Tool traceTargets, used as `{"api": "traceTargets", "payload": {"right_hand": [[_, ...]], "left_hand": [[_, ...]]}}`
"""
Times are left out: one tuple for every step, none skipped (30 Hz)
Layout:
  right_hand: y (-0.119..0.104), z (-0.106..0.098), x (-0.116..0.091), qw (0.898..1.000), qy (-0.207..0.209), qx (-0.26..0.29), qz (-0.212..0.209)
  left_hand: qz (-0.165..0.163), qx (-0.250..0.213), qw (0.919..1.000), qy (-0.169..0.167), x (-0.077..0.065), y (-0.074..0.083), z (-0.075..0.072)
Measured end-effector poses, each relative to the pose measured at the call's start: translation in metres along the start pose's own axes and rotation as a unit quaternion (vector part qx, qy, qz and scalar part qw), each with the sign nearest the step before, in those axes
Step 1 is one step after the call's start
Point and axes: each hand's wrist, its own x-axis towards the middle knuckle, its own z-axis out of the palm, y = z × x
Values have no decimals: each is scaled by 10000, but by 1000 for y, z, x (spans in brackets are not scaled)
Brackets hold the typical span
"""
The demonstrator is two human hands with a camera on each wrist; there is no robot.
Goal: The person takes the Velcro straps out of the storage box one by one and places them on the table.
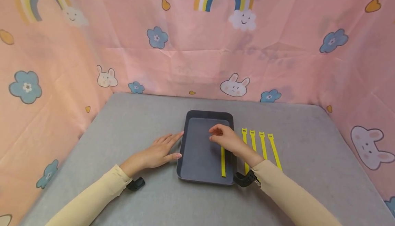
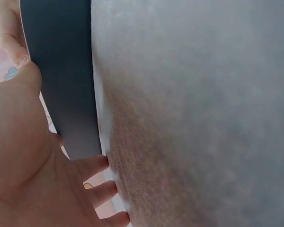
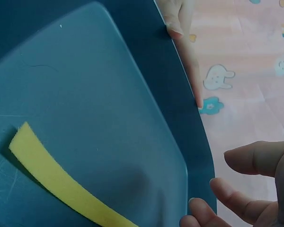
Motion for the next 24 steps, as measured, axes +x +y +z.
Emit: {"api": "traceTargets", "payload": {"right_hand": [[0, 0, 0, 10000, 11, -2, -8], [-1, 0, 1, 10000, 8, 5, -10], [-2, 0, 1, 10000, 1, -10, -12], [-2, 0, 1, 10000, -12, -24, 3], [-2, -1, 1, 10000, -37, -42, 22], [-3, -1, 0, 10000, -64, -54, 43], [-3, -1, 0, 9999, -98, -68, 56], [-3, -1, 0, 9999, -128, -84, 61], [-3, -1, 0, 9998, -157, -91, 61], [-3, -1, 0, 9998, -172, -97, 58], [-3, -1, 0, 9998, -177, -97, 47], [-3, -1, 0, 9998, -171, -106, 38], [-4, 0, 0, 9998, -176, -109, 29], [-4, 0, 0, 9998, -179, -109, 21], [-5, 1, 0, 9998, -176, -116, 17], [-5, 1, 0, 9998, -166, -129, 15], [-5, 1, 0, 9998, -168, -133, 20], [-5, 2, 0, 9997, -176, -138, 20], [-5, 2, 0, 9997, -189, -141, 15], [-5, 2, -1, 9997, -189, -152, 13], [-5, 2, -1, 9997, -191, -171, 8], [-5, 2, -1, 9996, -198, -188, 7], [-4, 2, -1, 9995, -211, -223, 11], [-4, 2, -1, 9994, -243, -262, 12]], "left_hand": [[1, 1, 10000, 19, 0, 0, 0], [2, 8, 10000, 35, 1, 0, 0], [6, 10, 10000, 43, 1, -1, 0], [-14, 14, 10000, 17, 1, -1, -1], [-9, 8, 10000, 15, 1, 0, -1], [-11, 1, 10000, -11, 0, 0, -1], [-15, -8, 10000, -36, 0, 0, -2], [-15, -18, 10000, -54, 0, 1, -2], [-15, -21, 10000, -63, 0, 1, -2], [-14, -17, 10000, -58, 0, 1, -2], [-11, -14, 10000, -34, 0, 1, -2], [-15, -6, 10000, -26, 1, 1, -2], [-11, 4, 10000, -2, 1, 1, -1], [-11, 12, 10000, 14, 1, 0, -1], [-13, 21, 10000, 27, 1, 0, -1], [-19, 29, 10000, 32, 1, 0, 0], [-28, 22, 10000, 20, 0, 0, 0], [-33, 19, 10000, 0, 0, 0, 0], [-40, 19, 10000, -17, -1, 0, 0], [-49, 18, 10000, -29, -1, 1, -1], [-56, 14, 10000, -31, -1, 1, -1], [-56, 13, 10000, -30, -1, 1, -1], [-45, 8, 10000, -19, -2, 2, -1], [-29, 2, 10000, -4, -2, 2, -1]]}}
